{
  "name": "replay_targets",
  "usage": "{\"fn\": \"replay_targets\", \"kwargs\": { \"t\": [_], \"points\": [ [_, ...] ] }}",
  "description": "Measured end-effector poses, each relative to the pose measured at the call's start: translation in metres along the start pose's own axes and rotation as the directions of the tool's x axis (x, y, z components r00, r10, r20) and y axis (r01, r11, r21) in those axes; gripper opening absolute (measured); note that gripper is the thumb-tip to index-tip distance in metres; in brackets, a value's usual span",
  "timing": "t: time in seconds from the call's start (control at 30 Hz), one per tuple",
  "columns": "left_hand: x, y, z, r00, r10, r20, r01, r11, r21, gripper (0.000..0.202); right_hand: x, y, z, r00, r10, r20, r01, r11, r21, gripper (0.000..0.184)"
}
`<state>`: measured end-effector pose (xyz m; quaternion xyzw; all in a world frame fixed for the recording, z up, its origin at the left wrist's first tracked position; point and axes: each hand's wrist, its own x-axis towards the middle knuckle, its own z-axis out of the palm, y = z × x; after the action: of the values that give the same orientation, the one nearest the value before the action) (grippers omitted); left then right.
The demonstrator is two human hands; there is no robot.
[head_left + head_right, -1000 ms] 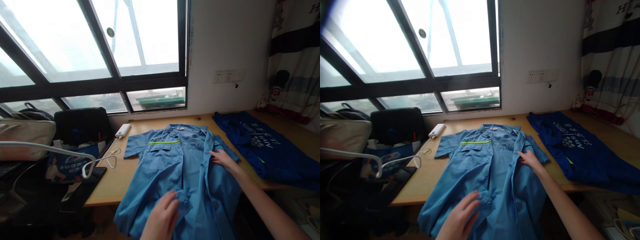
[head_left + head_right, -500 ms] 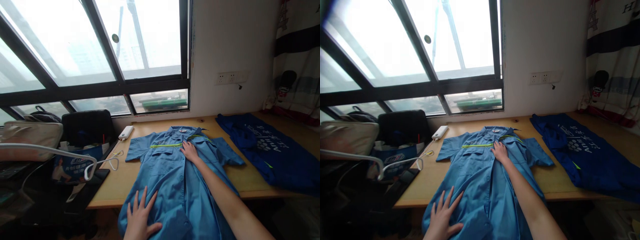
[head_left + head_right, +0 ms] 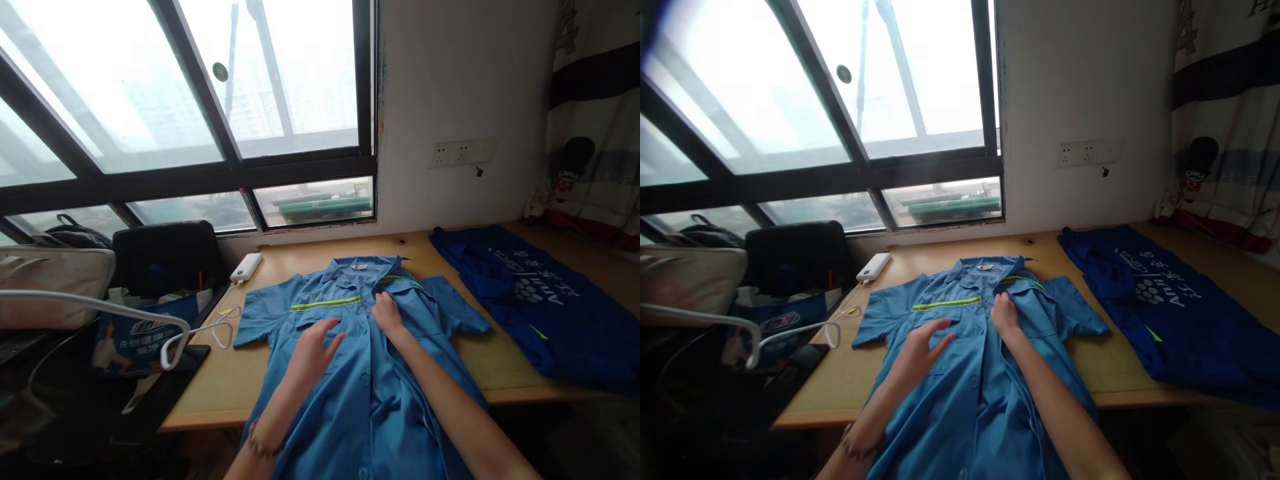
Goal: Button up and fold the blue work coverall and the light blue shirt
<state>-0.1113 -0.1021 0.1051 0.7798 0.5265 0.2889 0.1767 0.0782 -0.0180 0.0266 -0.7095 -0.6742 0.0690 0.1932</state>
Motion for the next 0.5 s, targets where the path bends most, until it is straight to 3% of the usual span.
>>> {"fn": "replay_targets", "kwargs": {
  "t": [0.07, 0.13, 0.2, 0.23, 0.27, 0.3, 0.37, 0.4, 0.43, 0.5],
  "points": [
    [0.057, 0.002, 0.030, 0.995, 0.033, -0.094, -0.041, 0.995, -0.090, 0.039, -0.014, -0.012, -0.006, 0.996, -0.087, 0.024, 0.086, 0.996, 0.038, 0.024],
    [0.105, -0.001, 0.065, 0.994, 0.029, -0.104, -0.043, 0.991, -0.130, 0.055, -0.029, -0.024, -0.012, 0.970, -0.214, 0.115, 0.198, 0.971, 0.137, 0.023],
    [0.140, -0.010, 0.095, 0.998, -0.040, -0.038, 0.034, 0.987, -0.156, 0.054, -0.038, -0.025, -0.022, 0.876, -0.387, 0.288, 0.291, 0.900, 0.325, 0.019],
    [0.152, -0.017, 0.107, 0.996, -0.093, -0.015, 0.089, 0.981, -0.174, 0.042, -0.037, -0.020, -0.029, 0.826, -0.448, 0.343, 0.293, 0.861, 0.416, 0.017],
    [0.161, -0.024, 0.116, 0.991, -0.133, -0.002, 0.130, 0.972, -0.194, 0.029, -0.033, -0.009, -0.037, 0.808, -0.472, 0.352, 0.280, 0.834, 0.475, 0.017],
    [0.167, -0.032, 0.122, 0.987, -0.162, 0.003, 0.159, 0.964, -0.213, 0.018, -0.026, 0.006, -0.045, 0.839, -0.439, 0.320, 0.252, 0.837, 0.486, 0.019],
    [0.171, -0.048, 0.129, 0.983, -0.185, -0.008, 0.177, 0.950, -0.258, 0.015, -0.005, 0.048, -0.060, 0.986, -0.148, 0.072, 0.119, 0.943, 0.312, 0.024],
    [0.171, -0.055, 0.130, 0.982, -0.187, -0.016, 0.175, 0.943, -0.283, 0.018, 0.006, 0.071, -0.065, 0.998, 0.032, -0.061, -0.022, 0.988, 0.153, 0.026],
    [0.171, -0.061, 0.130, 0.982, -0.190, -0.023, 0.173, 0.934, -0.313, 0.021, 0.016, 0.095, -0.067, 0.968, 0.184, -0.170, -0.186, 0.982, 0.000, 0.031],
    [0.170, -0.071, 0.131, 0.980, -0.194, -0.031, 0.169, 0.910, -0.379, 0.027, 0.031, 0.134, -0.064, 0.891, 0.381, -0.247, -0.426, 0.889, -0.165, 0.044]
  ]
}}
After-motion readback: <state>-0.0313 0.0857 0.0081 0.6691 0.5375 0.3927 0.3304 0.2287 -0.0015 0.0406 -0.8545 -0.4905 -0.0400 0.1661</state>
